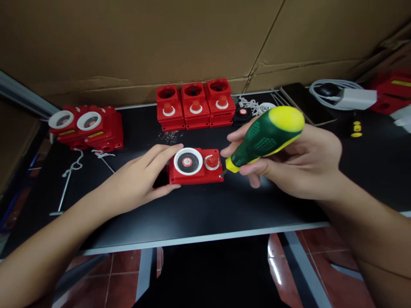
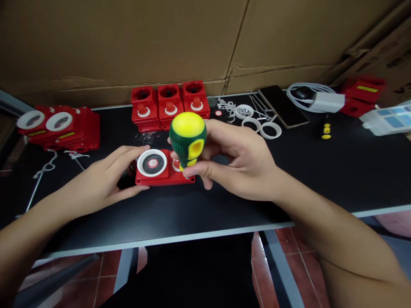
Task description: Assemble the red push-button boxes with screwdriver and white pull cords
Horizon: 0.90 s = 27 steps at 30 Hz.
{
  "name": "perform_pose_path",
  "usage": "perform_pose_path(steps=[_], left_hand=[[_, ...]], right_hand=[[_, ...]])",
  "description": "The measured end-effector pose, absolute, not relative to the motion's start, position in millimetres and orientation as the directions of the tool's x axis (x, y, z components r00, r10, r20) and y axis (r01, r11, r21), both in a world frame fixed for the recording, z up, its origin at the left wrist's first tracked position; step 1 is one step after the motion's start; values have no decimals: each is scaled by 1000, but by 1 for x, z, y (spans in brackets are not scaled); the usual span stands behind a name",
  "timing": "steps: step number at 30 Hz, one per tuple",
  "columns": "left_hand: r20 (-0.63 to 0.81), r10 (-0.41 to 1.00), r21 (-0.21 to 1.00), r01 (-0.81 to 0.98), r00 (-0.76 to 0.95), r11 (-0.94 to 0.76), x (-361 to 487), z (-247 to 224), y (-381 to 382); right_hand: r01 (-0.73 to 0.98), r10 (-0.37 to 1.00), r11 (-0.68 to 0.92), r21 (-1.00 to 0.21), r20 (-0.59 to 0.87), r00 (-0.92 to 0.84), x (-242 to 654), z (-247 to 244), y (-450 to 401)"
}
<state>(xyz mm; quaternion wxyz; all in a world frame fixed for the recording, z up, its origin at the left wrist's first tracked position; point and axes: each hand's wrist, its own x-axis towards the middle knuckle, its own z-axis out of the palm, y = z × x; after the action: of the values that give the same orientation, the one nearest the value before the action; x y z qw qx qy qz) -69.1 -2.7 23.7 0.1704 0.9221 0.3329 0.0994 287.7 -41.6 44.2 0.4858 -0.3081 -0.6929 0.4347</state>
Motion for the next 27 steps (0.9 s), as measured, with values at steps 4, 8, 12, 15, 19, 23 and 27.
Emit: perform_pose_path(steps=[4,8,12,15,19,23,27], left_hand=[[74,650,389,578,756,-717,-69,23,-3],[54,667,406,594,743,-694,-68,22,-3],[41,678,410,607,734,-681,-68,24,-3],[39,677,418,603,735,-679,-67,24,-2],[61,673,435,587,737,-683,-67,23,-1],[65,678,445,587,732,-676,-68,23,-1],[68,681,438,591,729,-677,-68,21,-2]], right_hand=[[-8,816,411,-911,372,-442,289,46,-43],[0,817,435,-900,395,-420,289,47,-42],[102,712,649,-754,553,-434,293,47,-31],[218,673,725,-653,605,-425,295,46,-25],[241,642,761,-603,644,-416,295,44,-24],[202,649,756,-622,674,-352,293,41,-24],[138,666,739,-659,686,-293,291,39,-23]])
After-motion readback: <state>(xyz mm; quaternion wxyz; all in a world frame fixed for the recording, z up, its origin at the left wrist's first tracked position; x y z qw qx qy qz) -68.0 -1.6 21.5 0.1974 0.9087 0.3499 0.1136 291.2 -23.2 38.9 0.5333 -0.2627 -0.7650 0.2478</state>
